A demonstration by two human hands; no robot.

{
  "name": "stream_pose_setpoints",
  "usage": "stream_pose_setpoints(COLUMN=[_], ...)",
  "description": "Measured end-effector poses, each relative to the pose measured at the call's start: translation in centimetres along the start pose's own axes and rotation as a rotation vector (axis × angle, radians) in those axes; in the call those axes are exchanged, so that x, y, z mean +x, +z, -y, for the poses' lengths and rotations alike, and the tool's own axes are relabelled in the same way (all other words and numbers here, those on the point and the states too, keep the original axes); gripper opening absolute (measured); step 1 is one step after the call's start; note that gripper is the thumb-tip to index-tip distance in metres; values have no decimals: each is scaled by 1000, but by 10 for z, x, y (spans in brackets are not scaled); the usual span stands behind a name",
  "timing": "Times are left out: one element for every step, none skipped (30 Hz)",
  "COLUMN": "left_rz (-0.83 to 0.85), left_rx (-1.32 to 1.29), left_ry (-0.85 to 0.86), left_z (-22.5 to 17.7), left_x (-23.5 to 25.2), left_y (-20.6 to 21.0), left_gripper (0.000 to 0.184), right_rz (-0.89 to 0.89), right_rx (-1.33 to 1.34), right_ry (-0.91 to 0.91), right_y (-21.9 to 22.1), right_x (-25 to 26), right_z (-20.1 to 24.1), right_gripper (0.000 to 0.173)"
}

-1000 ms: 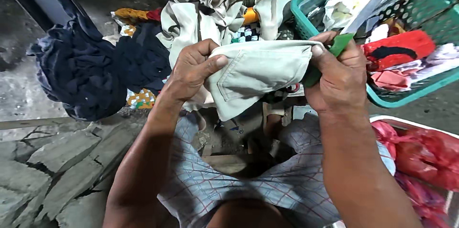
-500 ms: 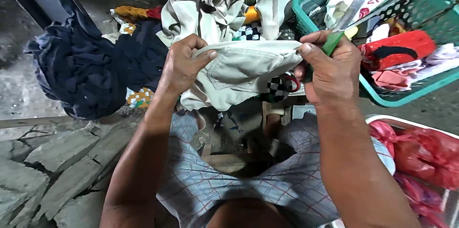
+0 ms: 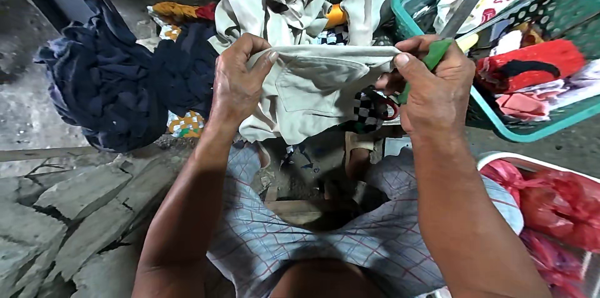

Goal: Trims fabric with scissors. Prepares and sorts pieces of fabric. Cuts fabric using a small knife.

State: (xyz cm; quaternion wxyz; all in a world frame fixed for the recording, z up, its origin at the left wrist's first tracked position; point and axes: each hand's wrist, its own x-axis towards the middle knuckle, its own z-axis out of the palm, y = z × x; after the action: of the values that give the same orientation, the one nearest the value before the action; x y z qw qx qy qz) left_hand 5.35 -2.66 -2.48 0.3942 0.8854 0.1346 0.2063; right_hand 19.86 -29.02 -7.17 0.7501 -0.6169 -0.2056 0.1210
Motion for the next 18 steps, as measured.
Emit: stream_pose_setpoints(left_rz=[-8, -18, -29, -36, -42, -46, -50, -53, -54, -55, -54, -52, -51, -50, -49, -47, -45, -42], left_rx=[12, 25, 36, 47, 55, 62, 63, 64, 66, 65, 66, 63, 58, 54, 52, 54, 59, 62], left_ry=[-9, -17, -22, -26, -28, -28, -27, -25, -23, -24, -25, -25, -27, -31, -32, -32, -31, -33], left_z=[-1, -2, -3, -3, -3, -2, -2, -1, -1, 0, 0, 1, 0, 0, 0, 0, 0, 0], left_x=[0, 0, 0, 0, 0, 0, 0, 0, 0, 0, 0, 0, 0, 0, 0, 0, 0, 0], left_y=[0, -1, -1, -1, -2, -2, -2, -3, -3, -3, -3, -3, -3, -2, -2, -2, -2, -2], left_gripper=[13, 13, 14, 14, 14, 14, 14, 14, 14, 14, 14, 14, 14, 14, 14, 13, 14, 14], right_rz=[-3, -1, -1, -1, -4, -9, -13, -16, -18, -20, -20, -23, -25, -28, -32, -35, -37, -36], right_rx=[-11, -21, -28, -31, -35, -36, -39, -44, -48, -52, -53, -52, -51, -50, -47, -48, -47, -47], right_ry=[-12, -23, -32, -40, -46, -51, -57, -60, -62, -65, -68, -69, -69, -71, -75, -79, -83, -89], right_y=[0, -1, -1, -2, -2, -2, -2, -3, -3, -4, -5, -5, -5, -5, -6, -6, -7, -7], right_x=[0, 1, 1, 1, 1, 1, 1, 1, 1, 1, 0, 0, 0, 0, 0, 0, 0, 0], right_z=[0, 0, 0, 0, -1, -1, 0, 0, 1, 1, 1, 2, 2, 3, 3, 4, 4, 4], right_gripper=[16, 16, 16, 16, 16, 16, 16, 16, 16, 16, 16, 15, 15, 15, 15, 15, 15, 15])
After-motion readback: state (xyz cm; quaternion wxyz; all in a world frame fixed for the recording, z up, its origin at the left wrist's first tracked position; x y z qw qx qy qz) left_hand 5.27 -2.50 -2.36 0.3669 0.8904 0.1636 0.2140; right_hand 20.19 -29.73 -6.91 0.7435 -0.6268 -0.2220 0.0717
